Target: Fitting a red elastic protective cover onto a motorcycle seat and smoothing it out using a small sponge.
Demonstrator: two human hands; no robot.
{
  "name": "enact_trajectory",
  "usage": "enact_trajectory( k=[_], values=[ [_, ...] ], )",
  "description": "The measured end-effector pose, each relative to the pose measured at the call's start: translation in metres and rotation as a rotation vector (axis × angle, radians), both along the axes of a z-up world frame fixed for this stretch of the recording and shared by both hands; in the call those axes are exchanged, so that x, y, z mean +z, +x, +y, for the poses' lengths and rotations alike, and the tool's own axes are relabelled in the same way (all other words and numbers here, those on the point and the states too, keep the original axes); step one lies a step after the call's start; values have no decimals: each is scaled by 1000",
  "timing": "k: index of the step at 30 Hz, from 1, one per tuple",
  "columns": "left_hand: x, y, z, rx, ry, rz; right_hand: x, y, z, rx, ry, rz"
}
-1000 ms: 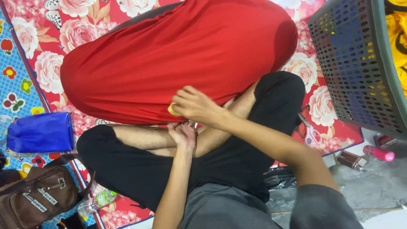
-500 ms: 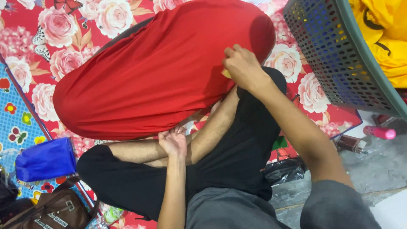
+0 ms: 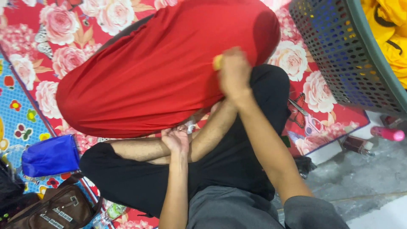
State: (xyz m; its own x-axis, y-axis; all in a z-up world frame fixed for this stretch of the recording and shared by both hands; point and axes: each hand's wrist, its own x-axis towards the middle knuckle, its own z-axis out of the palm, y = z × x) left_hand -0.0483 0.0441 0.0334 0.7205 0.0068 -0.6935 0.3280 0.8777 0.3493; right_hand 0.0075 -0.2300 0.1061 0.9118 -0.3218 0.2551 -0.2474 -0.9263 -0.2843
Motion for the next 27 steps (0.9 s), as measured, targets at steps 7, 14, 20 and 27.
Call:
enact_trajectory(
  k=[7,14,20,27],
  values=[
    [-10,-6,-11,18,43,50,60,29,119,173,211,-381],
    [-21,-12,-10,33,80,87,42,90,279,434,41,-360],
    [-31,3,-10,16,123,120,6,94,102,420,285,-420],
    [-28,0,-11,99,-22,41,51,92,69,-130,158,-456]
  ],
)
